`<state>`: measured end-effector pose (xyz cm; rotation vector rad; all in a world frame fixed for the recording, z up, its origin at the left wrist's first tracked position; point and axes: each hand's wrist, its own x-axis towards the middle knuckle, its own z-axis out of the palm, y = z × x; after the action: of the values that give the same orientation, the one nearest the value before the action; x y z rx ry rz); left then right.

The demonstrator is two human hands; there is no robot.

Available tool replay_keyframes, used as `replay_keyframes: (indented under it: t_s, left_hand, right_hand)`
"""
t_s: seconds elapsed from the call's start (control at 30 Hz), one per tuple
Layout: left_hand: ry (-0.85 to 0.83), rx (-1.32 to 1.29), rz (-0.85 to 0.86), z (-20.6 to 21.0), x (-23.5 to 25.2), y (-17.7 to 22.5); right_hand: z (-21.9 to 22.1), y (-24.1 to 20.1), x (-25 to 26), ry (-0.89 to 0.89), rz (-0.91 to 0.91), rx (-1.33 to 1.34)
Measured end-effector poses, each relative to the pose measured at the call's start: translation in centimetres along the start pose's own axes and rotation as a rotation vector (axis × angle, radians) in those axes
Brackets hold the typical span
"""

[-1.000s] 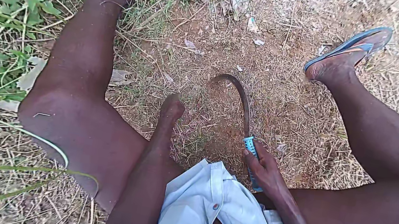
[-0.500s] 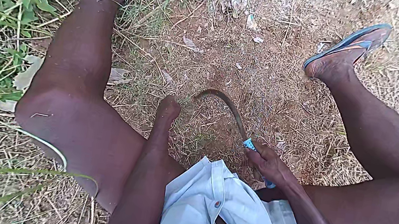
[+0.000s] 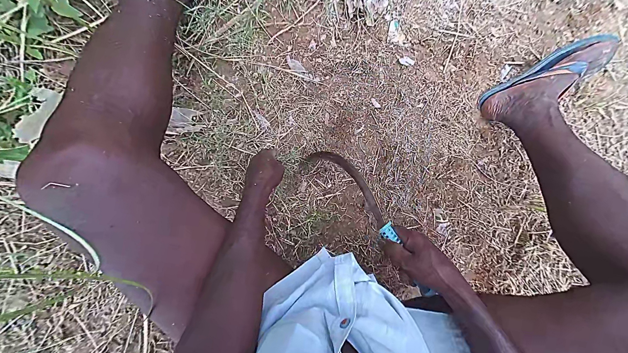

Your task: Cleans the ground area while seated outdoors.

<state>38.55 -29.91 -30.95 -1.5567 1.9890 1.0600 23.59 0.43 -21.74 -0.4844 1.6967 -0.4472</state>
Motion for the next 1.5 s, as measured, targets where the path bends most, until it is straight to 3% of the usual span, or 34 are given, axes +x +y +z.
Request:
replay_keyframes:
  t_s: [0.2, 0.33, 0.43, 0.6, 0.67, 0.73, 0.8, 0.9, 1.07, 1.2, 1.27, 1.33, 1.4, 1.5]
  left_hand:
    - [0.001, 0.008, -0.003, -0.2, -0.1, 0.0]
    - [0.004, 0.022, 0.000, 0.0, 0.5, -0.3]
    - [0.000, 0.002, -0.002, 0.0, 0.1, -0.5]
    - [0.013, 0.003, 0.018, -0.3, 0.4, -0.2]
    - [0.010, 0.019, 0.009, -0.4, 0.4, -0.5]
    - [0.018, 0.022, 0.005, -0.2, 0.3, -0.1]
    - [0.032, 0.009, 0.009, -0.5, 0.4, -0.1]
    - [0.039, -0.008, -0.002, -0.6, 0.1, -0.2]
    - [0.045, -0.027, -0.002, -0.7, 0.3, -0.3]
    - [0.041, -0.038, -0.023, -0.8, 0.4, -0.4]
    - [0.052, -0.034, -0.020, -0.7, 0.6, -0.2]
    - [0.062, -0.046, -0.011, -0.5, 0.6, -0.4]
    - [0.057, -0.041, -0.023, -0.8, 0.5, -0.5]
    - [0.059, -0.035, -0.037, -0.6, 0.3, -0.5]
  right_hand:
    - [2.2, -2.2, 0.6, 0.326, -0.262, 0.432]
    - [2.6, 1.1, 0.8, 0.032, 0.009, 0.059]
    - [0.2, 0.7, 0.1, 0.045, 0.030, -0.017]
    - [0.2, -2.6, 0.2, 0.398, -0.260, 0.558]
    - [1.3, -2.9, 0.7, 0.459, -0.324, 0.622]
    - [2.0, -0.9, 0.7, 0.328, -0.195, 0.363]
    - [1.9, 0.9, 1.0, 0.033, 0.010, -0.037]
    - [0.6, 0.8, 1.5, -0.016, 0.040, -0.312]
    - [-0.8, -0.9, 0.3, 0.117, -0.053, -0.229]
    - [-0.3, -2.6, -0.5, 0.346, -0.232, 0.431]
    - [1.2, -3.2, 0.5, 0.422, -0.264, 0.566]
    - [3.0, -1.4, 1.8, 0.317, -0.178, 0.376]
    - [3.7, 0.3, 2.6, 0.063, -0.035, 0.093]
    - [1.9, -0.1, 2.6, 0.022, 0.016, -0.114]
